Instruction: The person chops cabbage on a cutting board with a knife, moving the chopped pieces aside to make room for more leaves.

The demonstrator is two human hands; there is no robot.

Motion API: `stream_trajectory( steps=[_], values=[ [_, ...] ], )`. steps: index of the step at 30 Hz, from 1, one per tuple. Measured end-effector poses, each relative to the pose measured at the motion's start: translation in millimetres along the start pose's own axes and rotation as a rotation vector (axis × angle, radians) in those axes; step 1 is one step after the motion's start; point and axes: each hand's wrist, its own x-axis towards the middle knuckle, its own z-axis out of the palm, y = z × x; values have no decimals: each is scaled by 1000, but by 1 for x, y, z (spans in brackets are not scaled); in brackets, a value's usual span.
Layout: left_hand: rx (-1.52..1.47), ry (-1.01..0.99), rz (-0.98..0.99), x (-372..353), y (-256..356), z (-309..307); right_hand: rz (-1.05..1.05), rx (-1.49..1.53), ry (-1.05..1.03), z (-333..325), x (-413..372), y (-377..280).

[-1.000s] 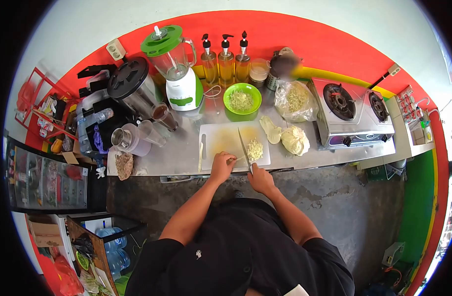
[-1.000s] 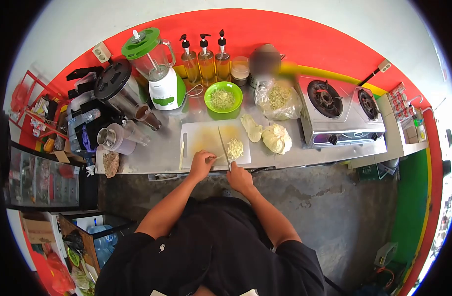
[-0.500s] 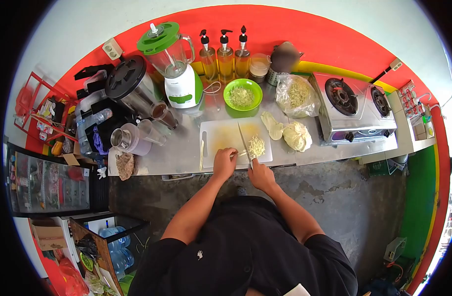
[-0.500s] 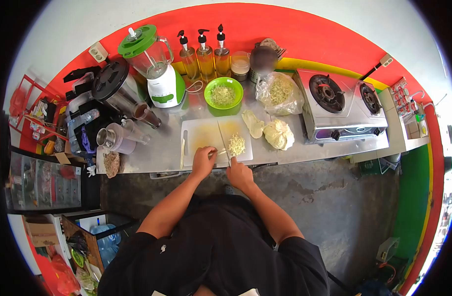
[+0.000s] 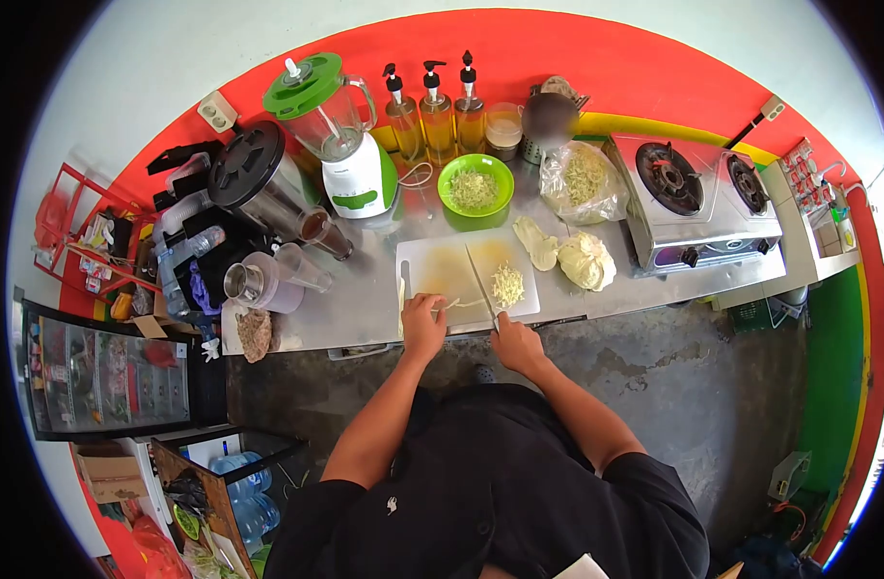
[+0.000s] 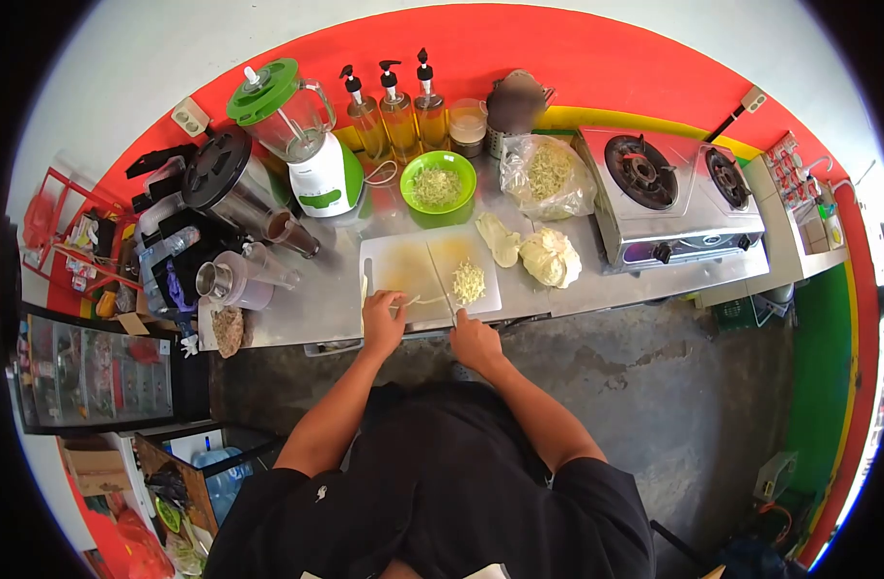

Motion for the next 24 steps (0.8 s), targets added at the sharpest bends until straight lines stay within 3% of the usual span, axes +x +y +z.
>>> stream_trajectory(
  steps=[3, 8, 15, 24],
  values=[
    [21, 58, 53, 0, 8, -1, -13, -7, 12, 2, 2, 1],
    [-41, -122, 185, 7, 21, 6, -28, -47, 54, 2, -1, -3],
    [-4, -100, 275, 10, 14, 19, 29, -172, 23, 5, -4, -10],
    [-143, -190, 39, 23, 19, 17, 32, -222, -61, -17, 2, -23]
  ],
)
